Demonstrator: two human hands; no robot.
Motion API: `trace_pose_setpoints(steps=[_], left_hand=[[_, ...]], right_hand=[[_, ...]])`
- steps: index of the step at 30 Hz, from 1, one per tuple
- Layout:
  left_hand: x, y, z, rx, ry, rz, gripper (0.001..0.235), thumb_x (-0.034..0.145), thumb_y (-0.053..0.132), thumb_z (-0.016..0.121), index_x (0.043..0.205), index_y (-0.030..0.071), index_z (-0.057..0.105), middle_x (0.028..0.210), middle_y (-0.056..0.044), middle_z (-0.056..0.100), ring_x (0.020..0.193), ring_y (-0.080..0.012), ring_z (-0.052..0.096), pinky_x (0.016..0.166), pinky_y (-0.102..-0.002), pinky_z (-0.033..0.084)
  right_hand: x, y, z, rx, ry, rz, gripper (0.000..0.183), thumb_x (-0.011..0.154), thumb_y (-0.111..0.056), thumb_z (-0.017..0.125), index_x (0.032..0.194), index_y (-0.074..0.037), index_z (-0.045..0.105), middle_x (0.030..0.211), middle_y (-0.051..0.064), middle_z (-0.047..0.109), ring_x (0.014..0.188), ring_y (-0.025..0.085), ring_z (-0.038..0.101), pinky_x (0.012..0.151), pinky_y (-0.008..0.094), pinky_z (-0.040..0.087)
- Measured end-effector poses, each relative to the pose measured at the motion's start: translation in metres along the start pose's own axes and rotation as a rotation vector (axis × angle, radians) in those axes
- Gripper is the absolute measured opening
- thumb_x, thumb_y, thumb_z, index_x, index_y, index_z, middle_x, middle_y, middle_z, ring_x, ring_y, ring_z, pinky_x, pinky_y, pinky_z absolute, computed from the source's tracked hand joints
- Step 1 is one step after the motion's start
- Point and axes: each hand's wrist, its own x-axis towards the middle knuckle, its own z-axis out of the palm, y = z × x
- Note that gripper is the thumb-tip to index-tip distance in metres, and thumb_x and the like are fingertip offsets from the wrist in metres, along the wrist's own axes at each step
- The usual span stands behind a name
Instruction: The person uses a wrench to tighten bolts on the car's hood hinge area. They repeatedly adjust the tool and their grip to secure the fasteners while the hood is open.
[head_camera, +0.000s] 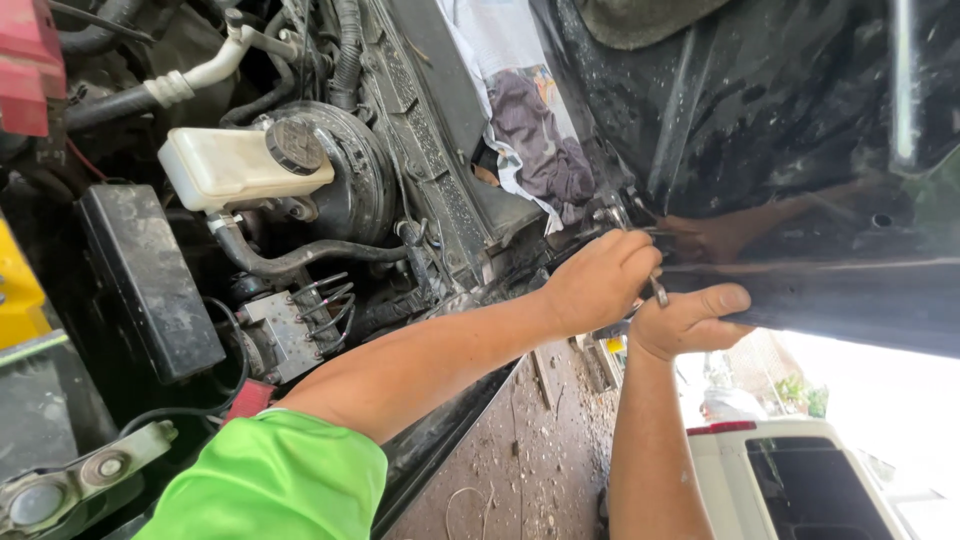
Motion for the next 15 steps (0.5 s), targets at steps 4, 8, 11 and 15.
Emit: trace_pose_setpoints(steps=[4,8,11,15], left_hand=[[0.01,-0.01,-0.016,0.063,-0.064,0.098,0.039,0.077,0.014,0.072,0.112,0.005,0.058,0.109,-0.01,0.059,0.102,-0.0326,0.061,0.089,-0.042,0.051],[0.023,-0.033,-0.024,-0.025,-0.014,0.152,0.021,0.09,0.012,0.064,0.109,0.007,0.058,0.104,-0.01,0.06,0.099,-0.0314,0.064,0.088,-0.04,0.052],[0.044,-0.064,-0.013,-0.043,0.313,-0.359,0.02,0.11,0.016,0.046,0.105,0.004,0.061,0.094,-0.01,0.062,0.086,-0.0275,0.064,0.083,-0.038,0.048],[0.05,-0.122,0.003,-0.541,0.565,-0.838,0.031,0.106,0.028,0.046,0.1,0.003,0.063,0.081,-0.006,0.067,0.073,-0.0185,0.064,0.069,-0.032,0.051]], right_hand=[[0.002,-0.014,0.002,0.008,-0.072,-0.037,0.065,0.116,-0.045,0.042,0.136,0.017,0.049,0.131,0.03,0.062,0.116,0.032,0.067,0.101,0.041,0.059],[0.004,-0.003,-0.002,-0.039,-0.086,-0.059,0.066,0.116,-0.045,0.041,0.136,0.017,0.049,0.132,0.03,0.062,0.117,0.033,0.068,0.101,0.04,0.06],[-0.001,-0.003,-0.002,-0.05,-0.064,-0.101,0.067,0.118,-0.043,0.041,0.141,0.019,0.043,0.139,0.034,0.057,0.125,0.036,0.065,0.108,0.042,0.058],[0.004,-0.007,0.002,-0.014,-0.098,-0.073,0.07,0.118,-0.045,0.037,0.145,0.02,0.038,0.143,0.034,0.052,0.13,0.037,0.062,0.11,0.041,0.057]])
